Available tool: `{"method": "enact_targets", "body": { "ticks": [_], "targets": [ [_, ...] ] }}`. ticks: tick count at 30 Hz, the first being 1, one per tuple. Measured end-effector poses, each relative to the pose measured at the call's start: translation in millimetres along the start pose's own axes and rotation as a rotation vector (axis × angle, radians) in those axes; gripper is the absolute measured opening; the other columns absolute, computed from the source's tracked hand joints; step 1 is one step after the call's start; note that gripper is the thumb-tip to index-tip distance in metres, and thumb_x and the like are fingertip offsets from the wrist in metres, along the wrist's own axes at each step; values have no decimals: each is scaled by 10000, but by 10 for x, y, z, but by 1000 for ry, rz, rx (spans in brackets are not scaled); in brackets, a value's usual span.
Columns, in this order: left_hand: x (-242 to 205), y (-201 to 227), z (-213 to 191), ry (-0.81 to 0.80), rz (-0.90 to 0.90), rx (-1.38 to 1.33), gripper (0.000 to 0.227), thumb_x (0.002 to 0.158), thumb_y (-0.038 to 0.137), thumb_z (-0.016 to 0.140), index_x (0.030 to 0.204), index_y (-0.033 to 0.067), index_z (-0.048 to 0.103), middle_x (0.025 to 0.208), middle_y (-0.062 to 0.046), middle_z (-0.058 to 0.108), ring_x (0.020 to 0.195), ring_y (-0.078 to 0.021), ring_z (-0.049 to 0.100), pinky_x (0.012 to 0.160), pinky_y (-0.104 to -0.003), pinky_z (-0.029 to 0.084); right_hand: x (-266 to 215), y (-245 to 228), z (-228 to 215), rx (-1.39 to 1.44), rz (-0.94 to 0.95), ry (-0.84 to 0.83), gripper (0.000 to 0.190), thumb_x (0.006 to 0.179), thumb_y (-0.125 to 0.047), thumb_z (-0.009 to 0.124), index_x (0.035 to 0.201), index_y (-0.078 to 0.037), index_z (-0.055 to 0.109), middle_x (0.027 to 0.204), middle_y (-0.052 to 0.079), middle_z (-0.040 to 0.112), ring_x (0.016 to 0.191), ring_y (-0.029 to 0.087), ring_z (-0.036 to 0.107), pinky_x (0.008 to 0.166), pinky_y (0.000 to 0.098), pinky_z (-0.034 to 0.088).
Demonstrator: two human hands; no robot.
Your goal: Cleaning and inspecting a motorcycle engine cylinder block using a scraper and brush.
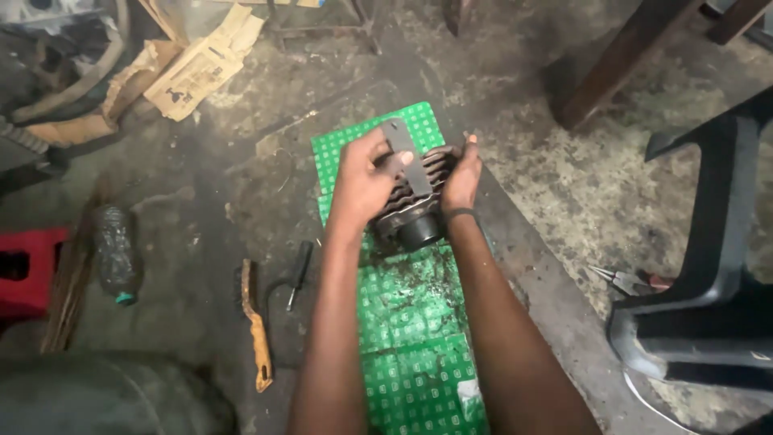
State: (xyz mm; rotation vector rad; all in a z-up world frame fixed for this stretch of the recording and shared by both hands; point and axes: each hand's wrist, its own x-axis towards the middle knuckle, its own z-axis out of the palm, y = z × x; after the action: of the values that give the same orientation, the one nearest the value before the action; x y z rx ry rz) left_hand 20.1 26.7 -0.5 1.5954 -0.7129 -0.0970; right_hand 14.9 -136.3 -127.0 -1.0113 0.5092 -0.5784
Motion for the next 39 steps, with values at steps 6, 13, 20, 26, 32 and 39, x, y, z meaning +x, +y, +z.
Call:
{"method": "enact_targets", "body": {
  "ticks": [6,13,20,26,32,39],
  "targets": [
    [-253,-88,-93,316,71,4,288,950,-67,669,1234,-33,642,1042,-102,752,958,-163,714,811,-315,602,24,130,-16,0,-68,16,765,1023,-596,311,774,-11,735,727,76,717,670,161,663,668,288,542],
    [-716,314,103,717,24,-170,416,908,-78,603,1305,-10,502,1164,-124,638,960,-163,681,658,-301,651,-322,7,55,151,49,83,720,984,-605,367,760,-3,694,649,80,673,598,230,611,590,366,469],
    [-974,783,-392,797,110,197,206,1027,31,610,1222,-22,574,982,-164,708,838,-243,718,698,-381,607,-971,-157,704,38,-104,101,694,1035,-489,388,713,34,712,645,109,698,540,222,644,581,343,549],
    [-1200,1005,-716,695,340,533,152,1013,8,599,1164,18,619,1022,-195,724,947,-381,744,801,-449,579,-1218,-115,1111,-167,-303,-84,669,1062,-396,332,733,24,737,693,123,736,601,214,685,637,312,563],
    [-1093,602,-760,493,434,558,286,890,-66,564,1165,-4,618,1037,-210,706,947,-410,712,830,-467,575,-842,193,1074,50,-182,-102,525,1051,-336,395,816,23,699,733,140,733,616,243,686,634,365,568],
    [-1150,1256,-697,443,364,458,244,936,-78,565,1117,57,657,1043,-132,741,862,-314,763,768,-405,595,-945,-54,904,-91,-213,-254,570,1039,-333,360,840,37,744,745,167,749,601,250,690,650,350,570]
  ]
}}
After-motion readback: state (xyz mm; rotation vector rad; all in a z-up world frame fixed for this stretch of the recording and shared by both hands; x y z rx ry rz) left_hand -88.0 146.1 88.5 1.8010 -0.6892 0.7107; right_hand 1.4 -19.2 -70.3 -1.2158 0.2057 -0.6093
